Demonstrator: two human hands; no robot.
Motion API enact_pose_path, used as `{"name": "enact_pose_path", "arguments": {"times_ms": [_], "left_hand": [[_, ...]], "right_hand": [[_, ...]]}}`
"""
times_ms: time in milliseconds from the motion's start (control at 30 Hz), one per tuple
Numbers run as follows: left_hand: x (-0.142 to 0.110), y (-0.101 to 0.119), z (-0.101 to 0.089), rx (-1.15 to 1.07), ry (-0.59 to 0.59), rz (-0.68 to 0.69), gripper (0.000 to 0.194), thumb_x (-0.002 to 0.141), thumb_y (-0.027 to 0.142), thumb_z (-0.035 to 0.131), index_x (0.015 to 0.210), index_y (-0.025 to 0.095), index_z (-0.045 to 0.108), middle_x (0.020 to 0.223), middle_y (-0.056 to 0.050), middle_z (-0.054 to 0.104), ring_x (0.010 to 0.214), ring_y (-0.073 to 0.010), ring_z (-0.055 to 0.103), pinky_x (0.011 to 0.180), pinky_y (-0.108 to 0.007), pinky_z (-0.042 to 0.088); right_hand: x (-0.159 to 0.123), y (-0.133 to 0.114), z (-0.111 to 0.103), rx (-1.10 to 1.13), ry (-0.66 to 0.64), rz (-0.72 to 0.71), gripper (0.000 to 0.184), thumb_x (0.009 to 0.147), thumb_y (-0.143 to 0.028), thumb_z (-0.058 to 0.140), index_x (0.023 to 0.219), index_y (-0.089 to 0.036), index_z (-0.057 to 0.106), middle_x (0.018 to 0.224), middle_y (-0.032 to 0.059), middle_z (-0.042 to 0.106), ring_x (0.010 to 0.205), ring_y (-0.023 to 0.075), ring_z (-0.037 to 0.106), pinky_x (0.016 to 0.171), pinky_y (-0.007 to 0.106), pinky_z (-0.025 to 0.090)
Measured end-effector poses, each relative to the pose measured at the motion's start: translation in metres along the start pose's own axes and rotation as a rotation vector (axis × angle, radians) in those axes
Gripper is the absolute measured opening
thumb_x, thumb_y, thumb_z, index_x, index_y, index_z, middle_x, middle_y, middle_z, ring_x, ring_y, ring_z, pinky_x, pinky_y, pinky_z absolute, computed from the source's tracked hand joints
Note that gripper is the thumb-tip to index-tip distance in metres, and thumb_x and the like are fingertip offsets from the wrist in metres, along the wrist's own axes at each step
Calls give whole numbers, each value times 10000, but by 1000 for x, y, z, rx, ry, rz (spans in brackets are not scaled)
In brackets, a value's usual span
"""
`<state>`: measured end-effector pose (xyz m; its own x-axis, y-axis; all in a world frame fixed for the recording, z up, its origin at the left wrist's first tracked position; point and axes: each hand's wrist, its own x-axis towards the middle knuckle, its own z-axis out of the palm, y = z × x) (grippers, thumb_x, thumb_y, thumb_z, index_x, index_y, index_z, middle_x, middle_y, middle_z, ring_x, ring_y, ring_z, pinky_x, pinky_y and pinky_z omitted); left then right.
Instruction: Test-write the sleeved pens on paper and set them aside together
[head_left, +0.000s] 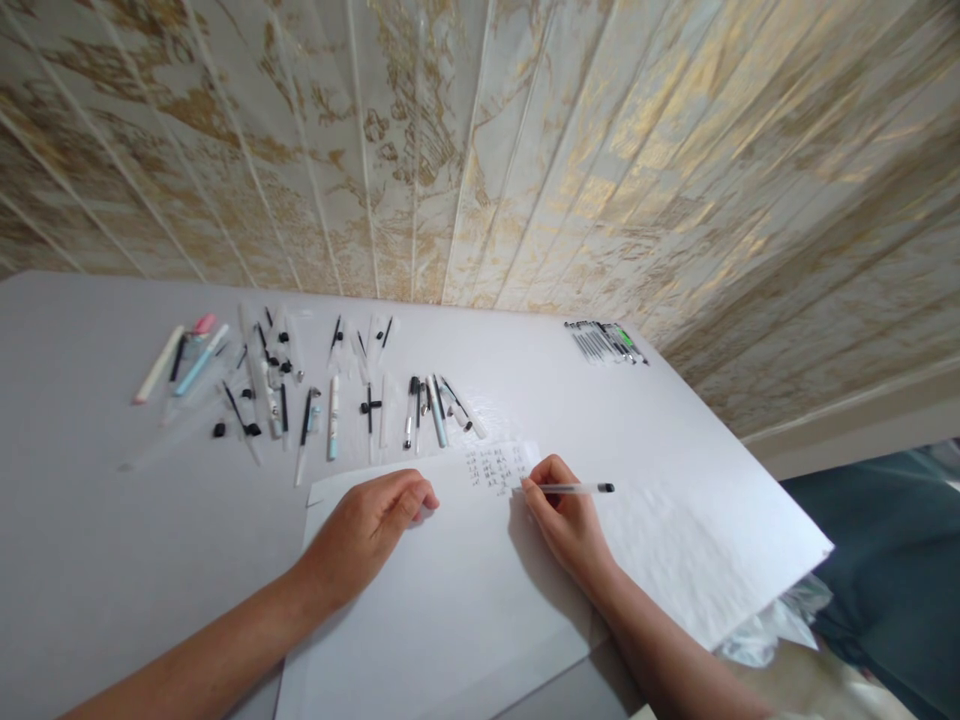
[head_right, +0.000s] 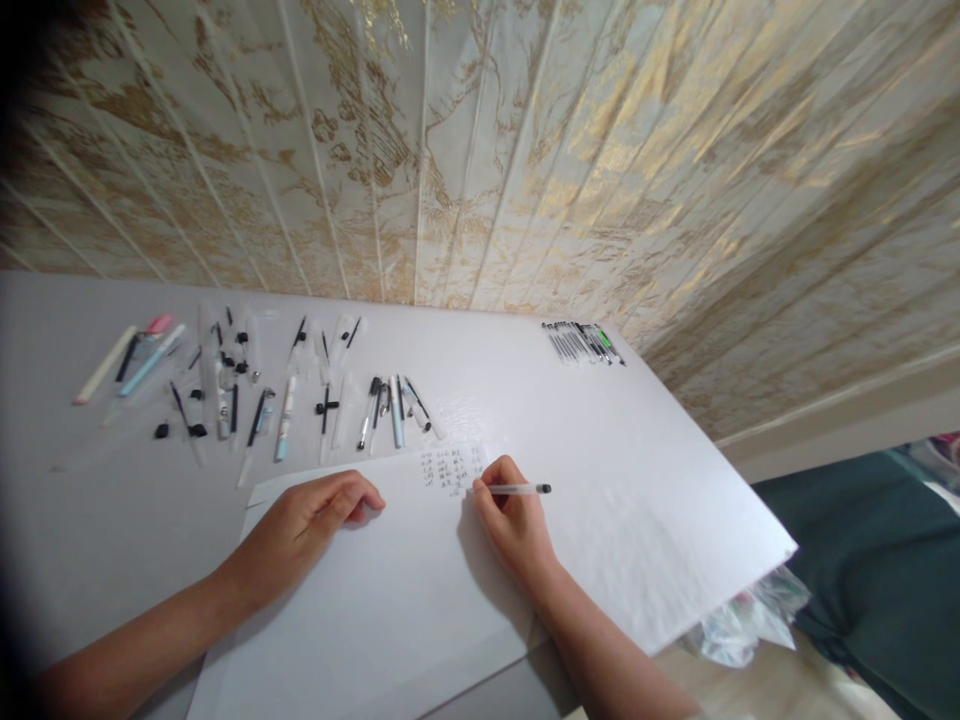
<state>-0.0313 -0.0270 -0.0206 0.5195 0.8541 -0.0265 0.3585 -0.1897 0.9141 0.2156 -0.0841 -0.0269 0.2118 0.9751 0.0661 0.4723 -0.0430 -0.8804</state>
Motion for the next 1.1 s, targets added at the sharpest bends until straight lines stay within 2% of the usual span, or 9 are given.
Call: {"name": "enact_pose_path", "arguments": {"times_ms": [1100], "left_hand": [[1,0,1,26,0,-4,381,950,421,350,823,207,638,782,-9,676,758,-177,632,719,-286,473]], "right_hand": [[3,-2,-2,-34,14,-3,175,868,-258,501,714,-221,425,616,-52,398,567,127,366,529,262,289]]}}
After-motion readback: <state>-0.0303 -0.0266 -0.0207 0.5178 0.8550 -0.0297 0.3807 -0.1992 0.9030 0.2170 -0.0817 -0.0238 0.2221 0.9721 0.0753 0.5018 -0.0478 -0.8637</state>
